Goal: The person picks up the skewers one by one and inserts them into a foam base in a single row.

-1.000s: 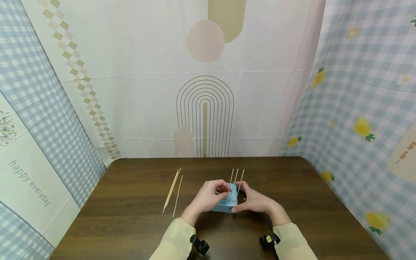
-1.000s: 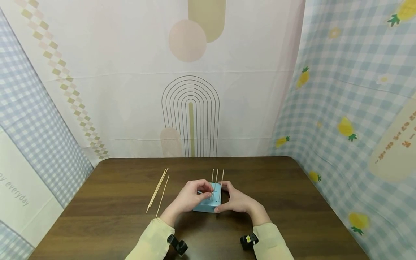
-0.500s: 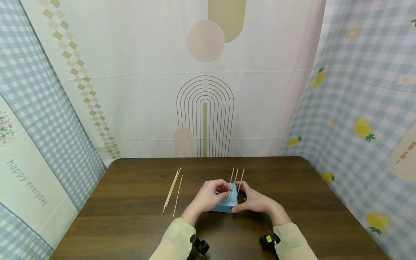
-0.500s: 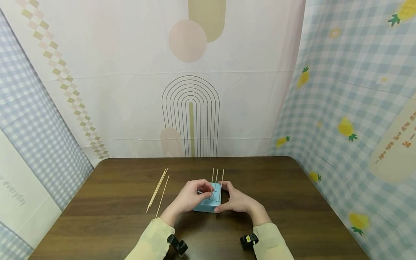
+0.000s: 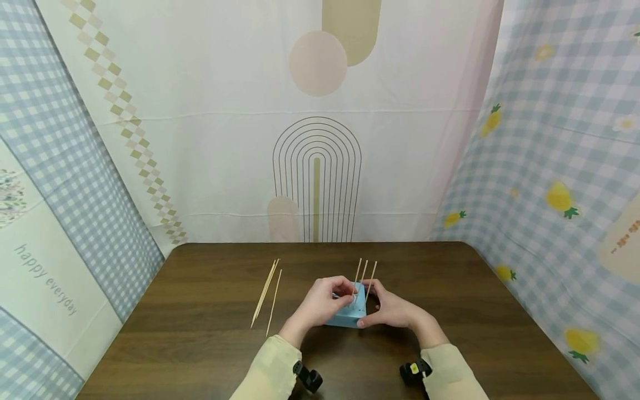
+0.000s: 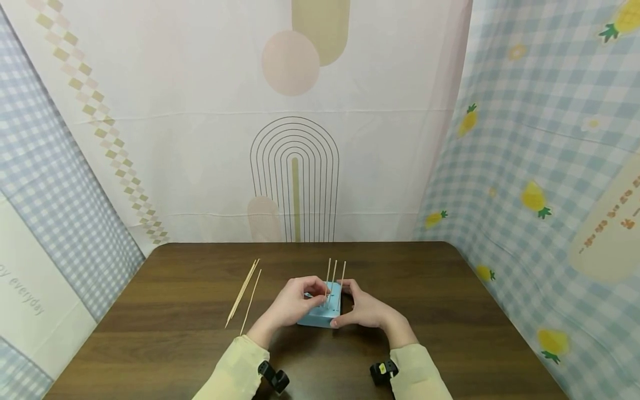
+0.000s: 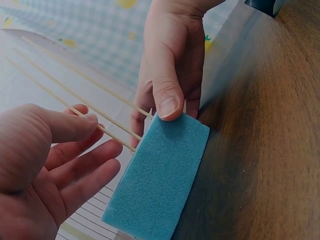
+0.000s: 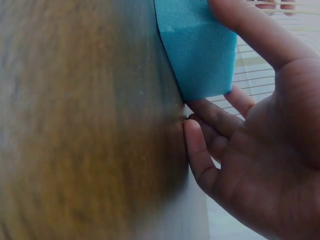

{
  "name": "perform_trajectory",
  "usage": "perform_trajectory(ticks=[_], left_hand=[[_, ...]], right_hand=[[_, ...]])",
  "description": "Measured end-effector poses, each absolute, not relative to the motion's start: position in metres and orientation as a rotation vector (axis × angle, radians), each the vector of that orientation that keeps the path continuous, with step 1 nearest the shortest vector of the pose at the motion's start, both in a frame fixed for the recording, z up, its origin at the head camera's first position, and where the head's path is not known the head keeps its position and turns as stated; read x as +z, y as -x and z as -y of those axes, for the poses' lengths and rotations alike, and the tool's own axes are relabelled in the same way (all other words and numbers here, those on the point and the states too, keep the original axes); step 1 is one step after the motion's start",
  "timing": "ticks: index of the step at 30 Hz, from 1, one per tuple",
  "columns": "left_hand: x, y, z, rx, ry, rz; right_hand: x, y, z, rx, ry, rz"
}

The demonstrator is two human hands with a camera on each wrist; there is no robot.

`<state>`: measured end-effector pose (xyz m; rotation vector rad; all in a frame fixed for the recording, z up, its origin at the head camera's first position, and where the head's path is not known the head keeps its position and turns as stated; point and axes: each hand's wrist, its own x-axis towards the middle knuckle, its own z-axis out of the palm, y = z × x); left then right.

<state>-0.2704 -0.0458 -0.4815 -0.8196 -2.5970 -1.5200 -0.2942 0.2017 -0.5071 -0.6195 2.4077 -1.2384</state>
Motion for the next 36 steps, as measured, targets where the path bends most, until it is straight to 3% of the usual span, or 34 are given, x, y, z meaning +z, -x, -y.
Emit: perform_trajectory(ticks=[36], left_hand=[[-0.4825,0.2700,0.0460,-1.502,0.840,2.595]], right_hand=[[-0.5059,0.2928,-0.2017,-1.251,0.628,-2.385]])
